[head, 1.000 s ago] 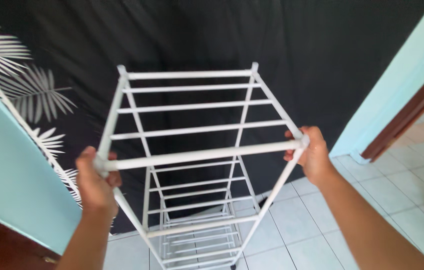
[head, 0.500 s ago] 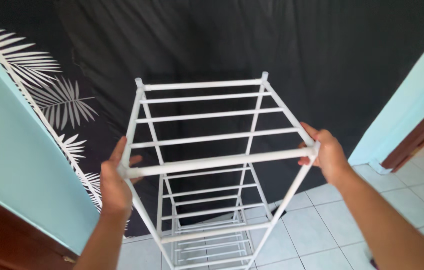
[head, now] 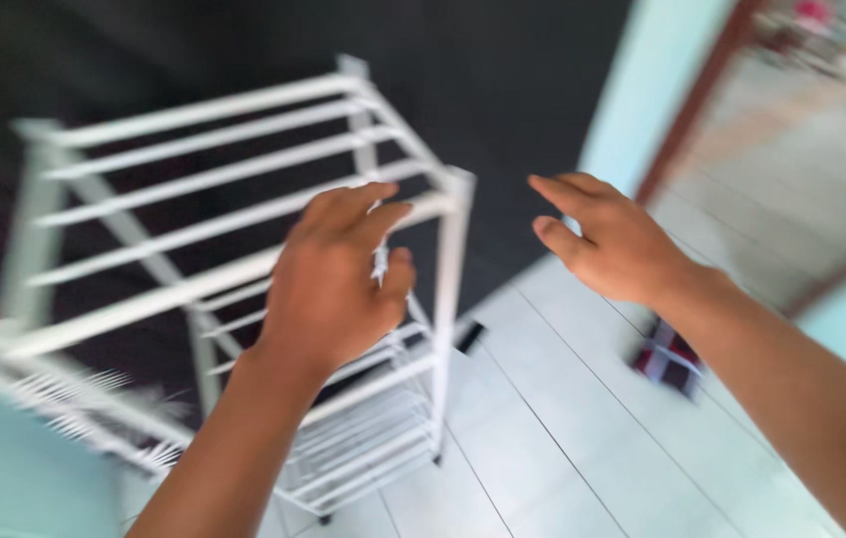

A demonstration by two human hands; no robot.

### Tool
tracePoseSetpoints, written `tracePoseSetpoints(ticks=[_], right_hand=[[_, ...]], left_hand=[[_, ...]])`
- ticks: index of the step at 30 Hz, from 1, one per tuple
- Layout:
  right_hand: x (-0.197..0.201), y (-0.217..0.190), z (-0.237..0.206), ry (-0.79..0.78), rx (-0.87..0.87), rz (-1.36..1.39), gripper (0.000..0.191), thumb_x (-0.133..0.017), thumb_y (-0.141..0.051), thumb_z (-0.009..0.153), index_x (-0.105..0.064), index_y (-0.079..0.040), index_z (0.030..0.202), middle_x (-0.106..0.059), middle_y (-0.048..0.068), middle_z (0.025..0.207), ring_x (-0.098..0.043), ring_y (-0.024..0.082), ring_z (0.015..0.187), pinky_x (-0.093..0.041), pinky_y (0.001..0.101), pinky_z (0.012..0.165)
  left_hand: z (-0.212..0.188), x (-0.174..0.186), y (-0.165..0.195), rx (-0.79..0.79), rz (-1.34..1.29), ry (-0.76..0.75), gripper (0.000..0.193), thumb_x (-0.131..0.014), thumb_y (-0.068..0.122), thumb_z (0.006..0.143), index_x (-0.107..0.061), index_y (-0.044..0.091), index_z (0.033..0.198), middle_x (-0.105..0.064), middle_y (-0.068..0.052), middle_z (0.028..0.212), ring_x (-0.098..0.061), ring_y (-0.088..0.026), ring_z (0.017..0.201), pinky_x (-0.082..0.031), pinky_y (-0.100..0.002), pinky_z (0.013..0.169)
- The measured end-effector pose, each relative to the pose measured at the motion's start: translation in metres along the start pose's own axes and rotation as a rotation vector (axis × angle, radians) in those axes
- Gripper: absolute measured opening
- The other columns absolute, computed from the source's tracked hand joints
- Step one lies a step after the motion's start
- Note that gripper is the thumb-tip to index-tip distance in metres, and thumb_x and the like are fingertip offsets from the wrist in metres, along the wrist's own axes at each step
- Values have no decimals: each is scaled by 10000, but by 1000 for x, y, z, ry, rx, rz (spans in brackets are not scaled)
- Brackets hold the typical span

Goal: The person works on a white PVC pipe rack, pulling tubes and tee joints apart to disassemble the frame, then reassembles it by fitting tubes back into the connectors and pressing white end caps onto the uprights.

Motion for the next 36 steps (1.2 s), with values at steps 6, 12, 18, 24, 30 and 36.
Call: tracePoseSetpoints(ticks=[6, 12, 18, 24, 30, 36], right_hand=[[63, 108, -157, -136, -288, -200, 554, -585, -325, 938, -526, -155, 1461, -535, 106, 1467, -520, 314, 1325, -461, 422, 1042], [128, 210, -368, -276, -724, -286, 516, -595, -306, 931, -549, -175, 1428, -551, 85, 1452, -590, 312, 1236, -488, 426, 1016], [187, 255, -567, -244, -1087, -263, 503, -573, -307, 932, -553, -208, 1424, -554, 39, 1466, -624, 305, 1174, -503, 427, 993], [223, 257, -746, -199, -1389, -216, 533, -598, -351, 964, -543, -237, 1482, -537, 29, 1479, -648, 292, 1139, -503, 426, 994], [235, 262, -903, -180, -1521, -250, 480, -566, -317, 944, -564, -221, 1415, -580, 39, 1443, -649, 284, 1168, -509, 412, 1028], [238, 277, -1001, -179, -1579, -188, 529, -586, -315, 929, -575, -234, 1451, -567, 37, 1450, -553, 275, 1300, -454, 407, 1079]], left_hand=[[6, -165, 133, -159, -292, -300, 295, -712, 76, 814, -747, -5, 1095, -662, -186, 1324, -616, -351, 1202, -531, -430, 928], [-34, -285, 302, -334, -525, -506, 270, -712, 89, 821, -748, -6, 1071, -645, -173, 1337, -594, -326, 1220, -532, -446, 900], [-75, -356, 464, -498, -664, -635, 278, -707, 93, 828, -747, -1, 1087, -634, -160, 1354, -591, -315, 1224, -525, -453, 920], [-133, -391, 624, -624, -748, -825, 271, -687, 106, 835, -756, 18, 1082, -626, -138, 1369, -592, -304, 1223, -526, -452, 911], [-190, -422, 753, -721, -834, -858, 260, -685, 124, 838, -762, 25, 1065, -635, -126, 1368, -609, -303, 1213, -526, -448, 925], [-211, -466, 814, -665, -869, -917, 299, -670, 170, 846, -763, 74, 1114, -635, -91, 1382, -626, -313, 1190, -517, -444, 934]])
Point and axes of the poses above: each hand's wrist, its own z-axis towards the middle knuckle, its own x-axis out of the back of the hand, y = z × x, the point moved 7 cm from there along z, towards the middle knuckle
